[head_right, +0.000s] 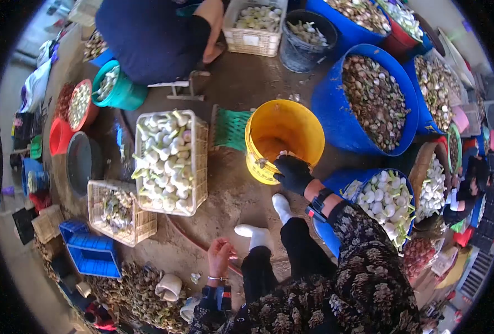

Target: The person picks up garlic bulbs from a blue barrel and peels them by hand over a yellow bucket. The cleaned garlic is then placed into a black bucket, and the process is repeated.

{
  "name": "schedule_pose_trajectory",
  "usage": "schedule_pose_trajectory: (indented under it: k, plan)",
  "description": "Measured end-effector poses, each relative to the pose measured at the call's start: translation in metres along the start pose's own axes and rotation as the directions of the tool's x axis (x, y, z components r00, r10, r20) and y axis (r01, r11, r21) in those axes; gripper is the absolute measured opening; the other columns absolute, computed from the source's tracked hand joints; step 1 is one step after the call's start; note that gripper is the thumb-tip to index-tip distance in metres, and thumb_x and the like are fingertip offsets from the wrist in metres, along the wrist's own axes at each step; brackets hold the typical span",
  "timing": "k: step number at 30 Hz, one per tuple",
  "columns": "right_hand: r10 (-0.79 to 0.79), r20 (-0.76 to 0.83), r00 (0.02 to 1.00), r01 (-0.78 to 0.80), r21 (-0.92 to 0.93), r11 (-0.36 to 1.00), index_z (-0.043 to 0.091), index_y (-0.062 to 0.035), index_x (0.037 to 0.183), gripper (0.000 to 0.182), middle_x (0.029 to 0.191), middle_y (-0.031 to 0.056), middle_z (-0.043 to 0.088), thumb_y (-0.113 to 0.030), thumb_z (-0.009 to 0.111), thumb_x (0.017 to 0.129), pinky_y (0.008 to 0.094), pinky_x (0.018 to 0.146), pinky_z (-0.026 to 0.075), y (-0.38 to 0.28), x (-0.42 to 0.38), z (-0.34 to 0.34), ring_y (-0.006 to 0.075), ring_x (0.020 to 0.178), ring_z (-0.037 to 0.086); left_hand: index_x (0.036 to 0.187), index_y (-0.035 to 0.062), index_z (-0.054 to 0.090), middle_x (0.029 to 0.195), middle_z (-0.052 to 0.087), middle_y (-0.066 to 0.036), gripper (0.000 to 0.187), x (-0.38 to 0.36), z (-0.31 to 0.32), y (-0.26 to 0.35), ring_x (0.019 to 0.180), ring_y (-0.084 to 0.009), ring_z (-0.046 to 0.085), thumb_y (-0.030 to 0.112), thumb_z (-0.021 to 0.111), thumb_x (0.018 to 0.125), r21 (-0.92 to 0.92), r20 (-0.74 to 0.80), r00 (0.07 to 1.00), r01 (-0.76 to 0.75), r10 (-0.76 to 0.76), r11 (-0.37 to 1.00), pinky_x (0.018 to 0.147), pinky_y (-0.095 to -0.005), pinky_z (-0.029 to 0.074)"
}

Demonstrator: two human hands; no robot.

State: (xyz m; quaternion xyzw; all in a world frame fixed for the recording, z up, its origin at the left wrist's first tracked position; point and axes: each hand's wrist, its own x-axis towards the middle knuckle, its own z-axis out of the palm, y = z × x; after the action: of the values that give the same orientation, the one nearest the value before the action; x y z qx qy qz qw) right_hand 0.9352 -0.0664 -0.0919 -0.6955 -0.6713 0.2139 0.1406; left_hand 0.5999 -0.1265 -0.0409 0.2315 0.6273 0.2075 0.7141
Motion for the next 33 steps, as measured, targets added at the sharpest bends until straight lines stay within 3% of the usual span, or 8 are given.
schedule_pose_trajectory:
  k: [7, 11, 14, 18, 19, 24, 27, 33]
  plan:
    - [0.008, -0.056, 0.998, -0.014, -0.12, 0.993, 0.06, -0.0057, 0.079, 0.013, 0.082, 0.0136, 0.06, -0.015, 0.061, 0.07, 0.0439, 0.068, 0.047, 0.162, 0.068, 0.083, 0.0327, 0.081, 0.059, 0.099, 0.0008, 0.053, 0.077, 0.057, -0.006, 0.016, 0.06, 0.068, -0.054, 0.062, -0.0126, 0.059, 0.006, 0.056, 0.084, 0.149, 0.18, 0.967, 0.154, -0.18, 0.977, 0.053, -0.0257, 0.053]
    - [0.078, -0.04, 0.996, -0.085, -0.203, 0.976, 0.062, -0.005, 0.078, 0.01, 0.08, 0.0147, 0.059, -0.009, 0.055, 0.072, 0.0433, 0.066, 0.047, 0.228, 0.097, 0.116, 0.0315, 0.08, 0.06, 0.098, 0.0015, 0.053, 0.077, 0.058, -0.005, 0.016, 0.09, 0.068, -0.071, 0.063, -0.0124, 0.059, 0.005, 0.057, 0.083, 0.217, 0.182, 0.956, 0.191, -0.232, 0.957, 0.054, -0.0257, 0.052]
    - [0.17, -0.273, 0.947, -0.237, -0.235, 0.943, 0.058, -0.0069, 0.077, 0.009, 0.08, 0.012, 0.057, -0.014, 0.057, 0.072, 0.0427, 0.063, 0.046, 0.276, 0.099, 0.155, 0.0317, 0.077, 0.058, 0.098, 0.0017, 0.054, 0.077, 0.058, -0.005, 0.016, 0.113, 0.056, -0.083, 0.064, -0.0123, 0.059, 0.005, 0.057, 0.083, 0.269, 0.136, 0.955, 0.22, -0.263, 0.938, 0.054, -0.0255, 0.052]
    - [0.154, -0.244, 0.958, -0.259, -0.494, 0.83, 0.061, -0.0065, 0.083, 0.013, 0.088, 0.013, 0.06, -0.012, 0.053, 0.075, 0.0426, 0.069, 0.046, 0.289, 0.083, 0.166, 0.031, 0.087, 0.057, 0.098, 0.0019, 0.054, 0.077, 0.058, -0.005, 0.014, 0.131, 0.047, -0.083, 0.064, -0.0119, 0.058, 0.005, 0.055, 0.084, 0.32, 0.129, 0.957, 0.209, -0.261, 0.924, 0.055, -0.0252, 0.052]
    - [0.221, -0.368, 0.903, -0.34, -0.297, 0.892, 0.062, -0.0077, 0.085, 0.013, 0.088, 0.0135, 0.06, -0.012, 0.051, 0.078, 0.0443, 0.07, 0.046, 0.282, 0.072, 0.158, 0.0315, 0.087, 0.058, 0.098, 0.0019, 0.054, 0.077, 0.058, -0.005, 0.014, 0.131, 0.054, -0.073, 0.064, -0.0118, 0.058, 0.005, 0.054, 0.084, 0.338, 0.136, 0.957, 0.197, -0.255, 0.92, 0.055, -0.0251, 0.052]
    - [0.515, -0.139, 0.846, -0.517, 0.024, 0.856, 0.061, -0.0069, 0.082, 0.015, 0.086, 0.0153, 0.06, -0.014, 0.048, 0.082, 0.0463, 0.069, 0.045, 0.246, -0.009, 0.112, 0.0327, 0.082, 0.058, 0.099, 0.0023, 0.054, 0.076, 0.057, -0.004, 0.014, 0.112, 0.094, -0.016, 0.064, -0.0116, 0.058, 0.007, 0.053, 0.086, 0.319, 0.243, 0.95, 0.114, -0.197, 0.941, 0.056, -0.0244, 0.052]
    - [0.428, -0.034, 0.903, -0.43, -0.081, 0.899, 0.064, -0.0107, 0.085, 0.016, 0.087, 0.0136, 0.06, -0.012, 0.052, 0.075, 0.0441, 0.07, 0.047, 0.206, -0.039, 0.056, 0.0323, 0.081, 0.058, 0.099, 0.0027, 0.054, 0.076, 0.058, -0.004, 0.014, 0.107, 0.122, 0.012, 0.065, -0.0116, 0.058, 0.008, 0.054, 0.086, 0.363, 0.309, 0.936, 0.05, -0.171, 0.93, 0.056, -0.0241, 0.051]
    - [0.227, -0.316, 0.921, -0.181, 0.169, 0.969, 0.065, -0.0102, 0.085, 0.016, 0.081, 0.012, 0.059, -0.008, 0.058, 0.071, 0.0422, 0.067, 0.047, 0.178, -0.009, -0.017, 0.0319, 0.078, 0.058, 0.1, 0.0032, 0.054, 0.076, 0.058, -0.005, 0.016, 0.132, 0.17, 0.049, 0.064, -0.0119, 0.059, 0.008, 0.055, 0.085, 0.467, 0.31, 0.935, 0.006, -0.17, 0.884, 0.056, -0.0259, 0.052]
